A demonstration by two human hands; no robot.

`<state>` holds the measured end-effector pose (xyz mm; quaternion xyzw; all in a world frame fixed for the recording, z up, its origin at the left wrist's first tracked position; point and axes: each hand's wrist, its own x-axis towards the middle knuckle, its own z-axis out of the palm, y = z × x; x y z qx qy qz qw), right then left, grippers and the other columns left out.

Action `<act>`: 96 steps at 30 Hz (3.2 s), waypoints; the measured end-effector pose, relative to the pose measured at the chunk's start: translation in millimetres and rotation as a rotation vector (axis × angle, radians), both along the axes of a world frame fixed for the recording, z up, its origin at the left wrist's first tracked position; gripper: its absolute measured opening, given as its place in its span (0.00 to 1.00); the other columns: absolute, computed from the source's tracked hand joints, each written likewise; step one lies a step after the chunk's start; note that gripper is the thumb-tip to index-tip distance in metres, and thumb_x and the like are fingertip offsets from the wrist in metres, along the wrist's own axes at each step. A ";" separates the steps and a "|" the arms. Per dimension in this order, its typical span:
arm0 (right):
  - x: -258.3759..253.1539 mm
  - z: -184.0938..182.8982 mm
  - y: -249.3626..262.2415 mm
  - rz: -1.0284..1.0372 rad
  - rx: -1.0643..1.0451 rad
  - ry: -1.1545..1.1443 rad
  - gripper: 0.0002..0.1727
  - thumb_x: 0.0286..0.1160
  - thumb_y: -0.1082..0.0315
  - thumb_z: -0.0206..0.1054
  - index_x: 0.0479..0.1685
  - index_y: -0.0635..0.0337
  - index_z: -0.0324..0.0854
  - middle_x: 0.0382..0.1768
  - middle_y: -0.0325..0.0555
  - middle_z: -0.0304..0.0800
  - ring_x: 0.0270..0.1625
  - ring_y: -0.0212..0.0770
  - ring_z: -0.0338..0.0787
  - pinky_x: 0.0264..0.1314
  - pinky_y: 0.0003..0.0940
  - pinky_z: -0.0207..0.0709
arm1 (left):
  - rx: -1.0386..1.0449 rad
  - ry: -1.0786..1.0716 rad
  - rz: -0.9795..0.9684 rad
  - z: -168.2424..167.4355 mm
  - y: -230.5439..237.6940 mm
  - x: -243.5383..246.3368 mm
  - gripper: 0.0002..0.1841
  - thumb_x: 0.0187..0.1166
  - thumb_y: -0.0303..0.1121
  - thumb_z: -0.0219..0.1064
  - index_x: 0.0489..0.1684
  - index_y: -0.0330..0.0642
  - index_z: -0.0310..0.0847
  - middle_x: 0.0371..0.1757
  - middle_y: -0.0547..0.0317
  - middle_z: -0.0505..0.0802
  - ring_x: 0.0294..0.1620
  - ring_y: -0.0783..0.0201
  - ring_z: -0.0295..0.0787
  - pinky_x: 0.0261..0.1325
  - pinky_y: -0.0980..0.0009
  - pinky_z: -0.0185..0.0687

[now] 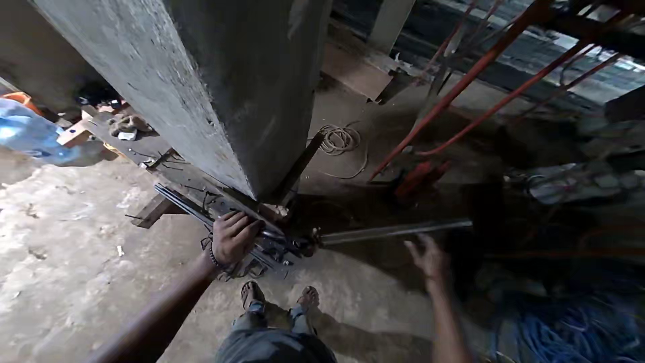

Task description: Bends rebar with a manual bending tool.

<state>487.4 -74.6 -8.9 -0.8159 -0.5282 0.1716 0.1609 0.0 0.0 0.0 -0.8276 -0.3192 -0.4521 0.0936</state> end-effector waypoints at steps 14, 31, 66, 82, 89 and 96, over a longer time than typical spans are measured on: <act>-346.0 -57.7 -54.2 -0.342 0.137 1.395 0.18 0.96 0.60 0.46 0.43 0.62 0.75 0.23 0.38 0.72 0.22 0.34 0.76 0.31 0.33 0.82 | -1.383 -0.291 0.267 -68.5 -62.1 15.4 0.16 0.90 0.40 0.59 0.60 0.36 0.81 0.34 0.56 0.92 0.29 0.62 0.89 0.38 0.59 0.88; -265.0 -16.1 -19.6 0.101 -0.442 0.486 0.27 0.89 0.46 0.58 0.51 0.64 0.88 0.42 0.53 0.93 0.46 0.48 0.93 0.55 0.52 0.85 | -1.420 0.191 0.385 -75.7 -76.0 9.4 0.21 0.93 0.39 0.48 0.80 0.42 0.71 0.37 0.38 0.93 0.40 0.37 0.93 0.48 0.39 0.86; 188.2 -104.7 -26.7 0.303 -0.139 -0.406 0.13 0.65 0.75 0.79 0.48 0.71 0.88 0.51 0.74 0.90 0.64 0.78 0.85 0.71 0.74 0.71 | -1.277 0.301 0.701 -82.3 -73.3 16.1 0.22 0.93 0.42 0.46 0.64 0.33 0.77 0.45 0.35 0.92 0.47 0.36 0.93 0.51 0.39 0.84; 118.6 -113.0 -153.0 -0.165 -0.048 -0.344 0.13 0.74 0.74 0.70 0.52 0.74 0.87 0.58 0.77 0.87 0.70 0.77 0.82 0.76 0.73 0.68 | -0.759 0.490 0.150 -103.4 -122.3 -11.2 0.22 0.88 0.45 0.50 0.49 0.38 0.87 0.20 0.47 0.89 0.23 0.42 0.91 0.28 0.44 0.84; -17.8 -126.5 -323.2 -0.570 -0.029 -0.227 0.22 0.77 0.73 0.68 0.68 0.77 0.79 0.69 0.81 0.79 0.77 0.77 0.76 0.82 0.71 0.64 | -1.033 0.513 0.164 -88.7 -123.2 -1.8 0.27 0.92 0.49 0.44 0.72 0.36 0.75 0.33 0.43 0.93 0.39 0.40 0.94 0.46 0.43 0.85; -196.0 -113.1 -412.2 -0.867 -0.284 -0.388 0.14 0.73 0.67 0.71 0.53 0.65 0.88 0.59 0.68 0.89 0.72 0.71 0.82 0.78 0.74 0.62 | -1.059 0.554 0.086 -83.9 -117.3 -5.5 0.31 0.93 0.48 0.43 0.86 0.33 0.59 0.41 0.43 0.94 0.46 0.42 0.95 0.51 0.46 0.87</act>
